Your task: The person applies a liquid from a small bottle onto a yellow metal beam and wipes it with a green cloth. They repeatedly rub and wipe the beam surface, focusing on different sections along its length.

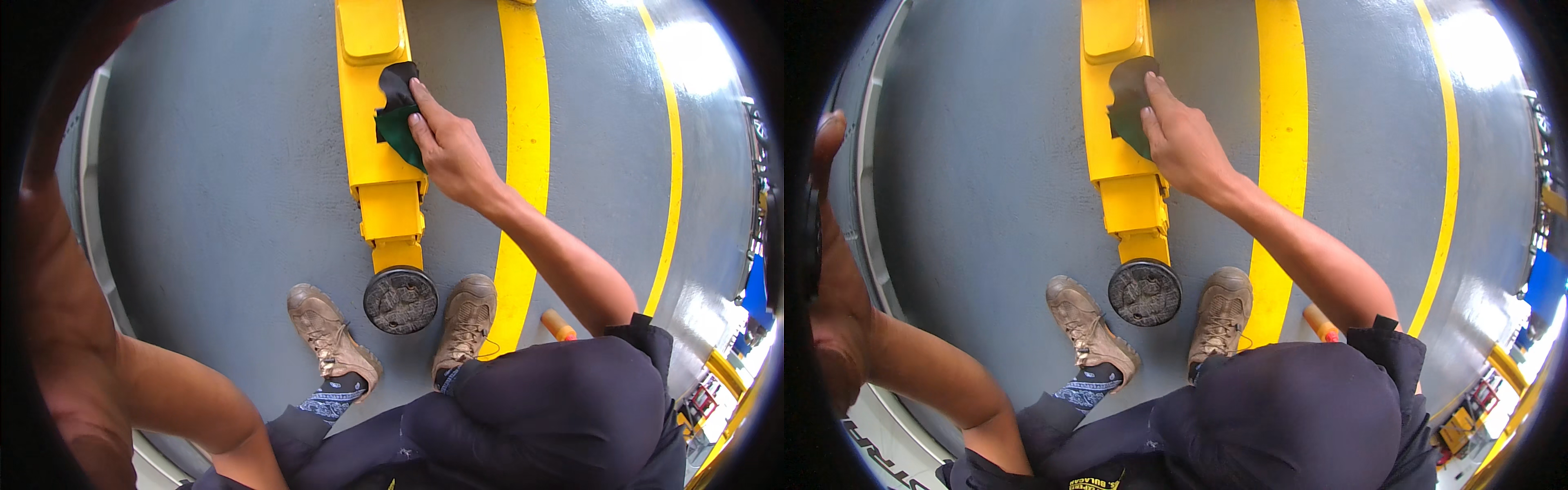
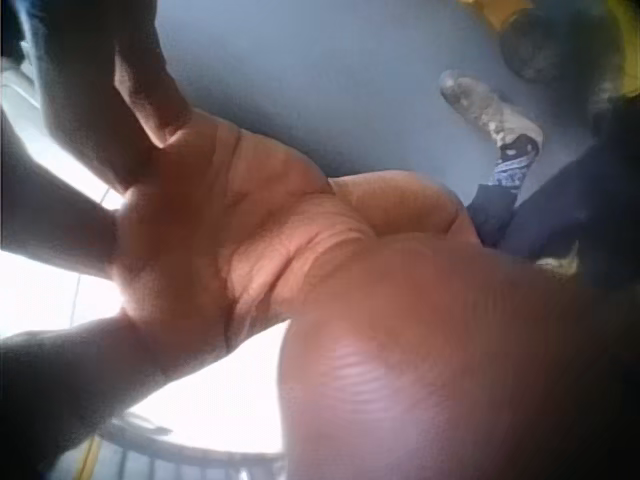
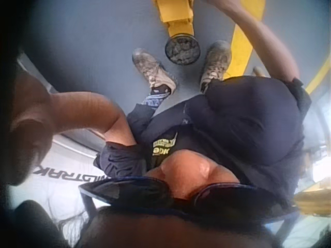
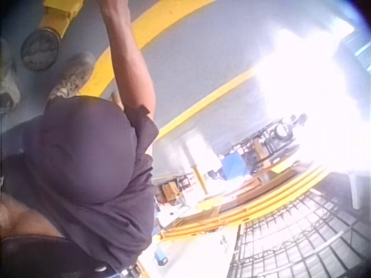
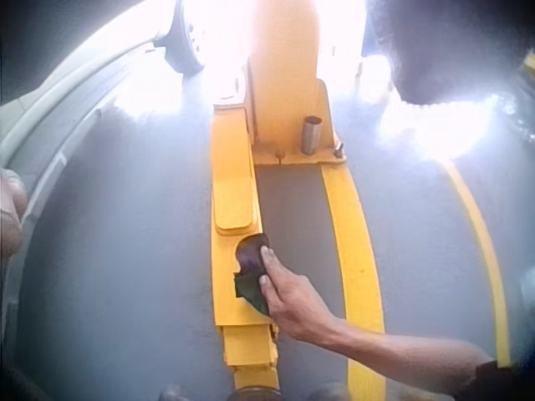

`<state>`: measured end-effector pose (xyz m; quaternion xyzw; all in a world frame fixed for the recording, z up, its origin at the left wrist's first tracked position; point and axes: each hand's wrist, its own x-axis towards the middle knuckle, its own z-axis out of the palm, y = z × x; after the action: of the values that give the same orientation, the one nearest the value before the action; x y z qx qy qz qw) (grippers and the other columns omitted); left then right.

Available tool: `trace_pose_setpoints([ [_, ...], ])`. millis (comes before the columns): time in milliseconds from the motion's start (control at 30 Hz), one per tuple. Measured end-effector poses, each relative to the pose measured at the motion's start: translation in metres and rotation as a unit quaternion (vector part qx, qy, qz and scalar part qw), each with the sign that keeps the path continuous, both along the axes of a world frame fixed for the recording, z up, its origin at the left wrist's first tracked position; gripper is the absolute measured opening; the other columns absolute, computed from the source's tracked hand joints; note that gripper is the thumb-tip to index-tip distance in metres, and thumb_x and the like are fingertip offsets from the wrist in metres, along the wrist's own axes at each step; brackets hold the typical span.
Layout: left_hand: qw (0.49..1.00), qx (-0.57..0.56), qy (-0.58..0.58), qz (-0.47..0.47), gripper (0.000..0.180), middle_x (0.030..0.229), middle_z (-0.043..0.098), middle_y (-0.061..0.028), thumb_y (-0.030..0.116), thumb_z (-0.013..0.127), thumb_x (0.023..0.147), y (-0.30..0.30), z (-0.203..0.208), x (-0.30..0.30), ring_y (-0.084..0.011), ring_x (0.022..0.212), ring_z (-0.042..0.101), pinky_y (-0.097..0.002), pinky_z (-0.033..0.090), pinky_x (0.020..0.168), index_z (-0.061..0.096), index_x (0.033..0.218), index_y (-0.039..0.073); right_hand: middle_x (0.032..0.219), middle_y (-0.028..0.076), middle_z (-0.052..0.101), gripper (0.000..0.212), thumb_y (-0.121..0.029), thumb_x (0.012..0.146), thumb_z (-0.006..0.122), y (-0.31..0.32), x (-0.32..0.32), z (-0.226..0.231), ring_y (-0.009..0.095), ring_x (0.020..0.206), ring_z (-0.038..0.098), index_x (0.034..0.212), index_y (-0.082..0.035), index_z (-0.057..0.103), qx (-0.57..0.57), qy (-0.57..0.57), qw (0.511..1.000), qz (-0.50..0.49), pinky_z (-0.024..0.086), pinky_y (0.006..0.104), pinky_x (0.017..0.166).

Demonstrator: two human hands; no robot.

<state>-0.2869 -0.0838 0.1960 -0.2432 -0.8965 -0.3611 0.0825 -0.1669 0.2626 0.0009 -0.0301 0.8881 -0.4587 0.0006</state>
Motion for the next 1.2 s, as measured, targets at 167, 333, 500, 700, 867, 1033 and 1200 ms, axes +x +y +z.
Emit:
trace_pose_setpoints([
  [167, 1.000, 0.019, 0.010, 0.006, 0.037, 0.140, 0.078, -0.0146, 0.030, 0.062, 0.117, 0.005, -0.013, 0.003, -0.0318, 0.133, 0.073, -0.0456, 0.055, 0.118, 0.072, 0.145, 0.007, 0.129, 0.040, 0.073, 0.060, -0.026, 0.119, 0.048, 0.004, -0.012, -0.007, 0.058, 0.122, 0.070, 0.166, 0.012, 0.043, -0.021, -0.087, 0.996, -0.023, 0.054, 0.0569, 0.112],
  [333, 0.996, 0.088, 0.034, -0.004, 0.038, 0.140, 0.078, -0.0150, 0.029, 0.061, 0.118, 0.000, -0.016, 0.054, -0.0316, 0.133, 0.073, -0.0455, 0.055, 0.117, 0.071, 0.145, 0.006, 0.141, 0.042, 0.067, 0.056, -0.023, 0.117, 0.055, -0.003, 0.000, 0.003, 0.055, 0.125, 0.071, 0.163, 0.008, 0.050, 0.063, -0.005, 0.998, -0.017, 0.059, 0.0566, 0.107],
  [500, 0.988, 0.133, 0.072, -0.034, 0.038, 0.140, 0.078, -0.0154, 0.029, 0.059, 0.118, 0.009, -0.005, 0.072, -0.0313, 0.132, 0.073, -0.0454, 0.055, 0.116, 0.071, 0.146, 0.004, 0.165, 0.040, 0.050, 0.057, -0.023, 0.116, 0.055, -0.004, 0.018, -0.011, 0.056, 0.130, 0.070, 0.166, 0.003, 0.050, 0.138, 0.082, 0.986, 0.044, 0.059, 0.0576, 0.110],
  [700, 0.965, 0.210, 0.096, -0.126, 0.039, 0.140, 0.077, -0.0159, 0.028, 0.058, 0.119, 0.069, -0.028, 0.068, -0.0310, 0.132, 0.073, -0.0453, 0.056, 0.114, 0.070, 0.146, 0.002, 0.160, 0.042, 0.054, 0.063, -0.027, 0.117, 0.053, 0.009, -0.013, -0.011, 0.057, 0.129, 0.069, 0.165, 0.012, 0.043, -0.036, -0.091, 0.995, -0.030, 0.058, 0.0552, 0.113],
  [867, 0.992, 0.122, -0.026, -0.030, 0.037, 0.138, 0.079, -0.0142, 0.029, 0.063, 0.118, 0.120, -0.110, 0.100, -0.0313, 0.132, 0.073, -0.0444, 0.055, 0.115, 0.074, 0.142, 0.004, 0.164, 0.041, 0.050, 0.062, -0.021, 0.115, 0.055, -0.006, 0.030, 0.003, 0.056, 0.143, 0.060, 0.164, 0.014, 0.043, 0.069, 0.015, 0.997, 0.012, 0.053, 0.0536, 0.120],
  [1033, 0.993, 0.090, -0.069, -0.031, 0.051, 0.159, 0.065, -0.0220, 0.040, 0.057, 0.120, 0.158, -0.168, 0.125, -0.0400, 0.150, 0.060, -0.0495, 0.046, 0.127, 0.068, 0.151, 0.002, 0.172, 0.031, 0.047, 0.057, -0.014, 0.112, 0.059, -0.010, 0.034, -0.009, 0.047, 0.163, 0.042, 0.163, 0.010, 0.049, 0.173, 0.170, 0.966, 0.088, 0.039, 0.0522, 0.134],
  [1200, 0.988, 0.104, -0.112, -0.004, 0.072, 0.171, 0.051, -0.0285, 0.055, 0.037, 0.123, 0.181, -0.183, 0.115, -0.0445, 0.163, 0.043, -0.0509, 0.032, 0.136, 0.055, 0.163, -0.003, 0.166, 0.028, 0.056, 0.056, -0.017, 0.106, 0.062, -0.013, 0.000, -0.012, 0.044, 0.160, 0.048, 0.157, 0.007, 0.059, 0.142, 0.204, 0.961, 0.119, 0.036, 0.0549, 0.135],
])
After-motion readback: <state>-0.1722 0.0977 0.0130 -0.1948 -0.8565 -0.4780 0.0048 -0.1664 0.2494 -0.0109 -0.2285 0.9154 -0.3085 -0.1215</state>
